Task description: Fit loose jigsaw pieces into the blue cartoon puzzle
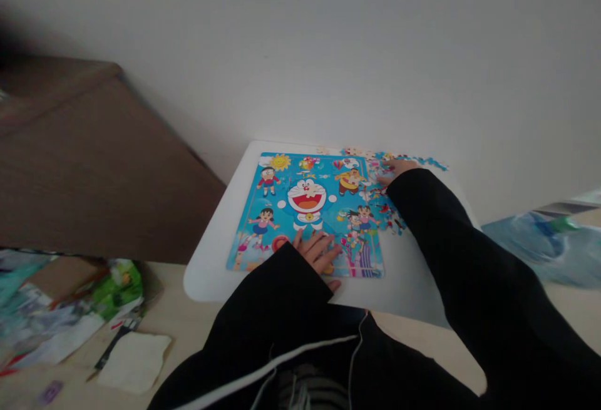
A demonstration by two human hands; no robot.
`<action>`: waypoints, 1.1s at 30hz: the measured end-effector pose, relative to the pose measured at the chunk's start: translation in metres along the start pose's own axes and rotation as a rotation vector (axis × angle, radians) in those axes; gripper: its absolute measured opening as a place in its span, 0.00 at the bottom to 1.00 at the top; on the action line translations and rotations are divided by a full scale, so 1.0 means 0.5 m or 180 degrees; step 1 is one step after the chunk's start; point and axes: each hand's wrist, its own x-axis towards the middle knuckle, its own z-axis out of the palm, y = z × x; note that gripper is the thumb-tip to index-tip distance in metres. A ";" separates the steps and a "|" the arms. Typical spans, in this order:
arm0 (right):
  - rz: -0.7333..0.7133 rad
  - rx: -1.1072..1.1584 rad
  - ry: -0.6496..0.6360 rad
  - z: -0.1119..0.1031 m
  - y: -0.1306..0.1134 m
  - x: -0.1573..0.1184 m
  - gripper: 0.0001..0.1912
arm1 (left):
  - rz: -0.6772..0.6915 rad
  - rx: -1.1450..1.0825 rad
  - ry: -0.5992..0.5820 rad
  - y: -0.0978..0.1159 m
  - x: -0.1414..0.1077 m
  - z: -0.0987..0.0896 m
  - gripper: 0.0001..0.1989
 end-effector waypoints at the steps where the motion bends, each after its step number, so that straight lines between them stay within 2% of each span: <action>1: 0.0139 0.0126 0.0029 0.001 0.006 -0.001 0.26 | 0.0040 -0.0010 0.0020 0.001 -0.009 -0.006 0.29; 6: 0.0606 0.1389 0.0337 -0.010 0.030 -0.016 0.23 | -0.0152 -0.0003 0.0282 -0.007 -0.066 -0.061 0.24; 8: 0.0616 0.2181 0.0484 -0.025 0.022 -0.038 0.22 | -0.0288 0.0051 0.0386 -0.018 -0.090 -0.086 0.22; 10: 0.0607 0.3101 0.0640 -0.044 -0.007 -0.070 0.20 | -0.0487 0.0165 0.0462 -0.030 -0.111 -0.107 0.21; 13: 0.0486 0.3723 0.0521 -0.063 -0.093 -0.126 0.17 | -0.0761 0.0369 0.0544 -0.046 -0.135 -0.123 0.18; 15: 0.0189 0.3990 0.0143 -0.058 -0.171 -0.161 0.18 | -0.0873 0.0486 0.0658 -0.053 -0.145 -0.125 0.18; 18: -0.0182 0.4270 -0.0488 -0.021 -0.296 -0.203 0.18 | -0.1057 0.0633 0.0872 -0.058 -0.153 -0.122 0.18; 22: -0.0282 0.4380 -0.0941 0.048 -0.419 -0.242 0.16 | -0.1347 0.0766 0.1140 -0.061 -0.160 -0.114 0.16; 25: -0.0454 0.4069 -0.0930 0.081 -0.456 -0.265 0.20 | -0.1593 0.0840 0.1219 -0.069 -0.168 -0.108 0.16; 27: -0.0918 0.3507 -0.0698 0.093 -0.456 -0.274 0.19 | -0.1712 0.0913 0.1194 -0.077 -0.175 -0.105 0.15; 30: -0.1735 0.2631 -0.0202 0.102 -0.440 -0.274 0.15 | -0.1666 0.0991 0.1158 -0.088 -0.183 -0.103 0.12; 33: -0.2202 0.2097 0.0381 0.112 -0.433 -0.268 0.15 | -0.1575 0.1033 0.1163 -0.092 -0.190 -0.103 0.11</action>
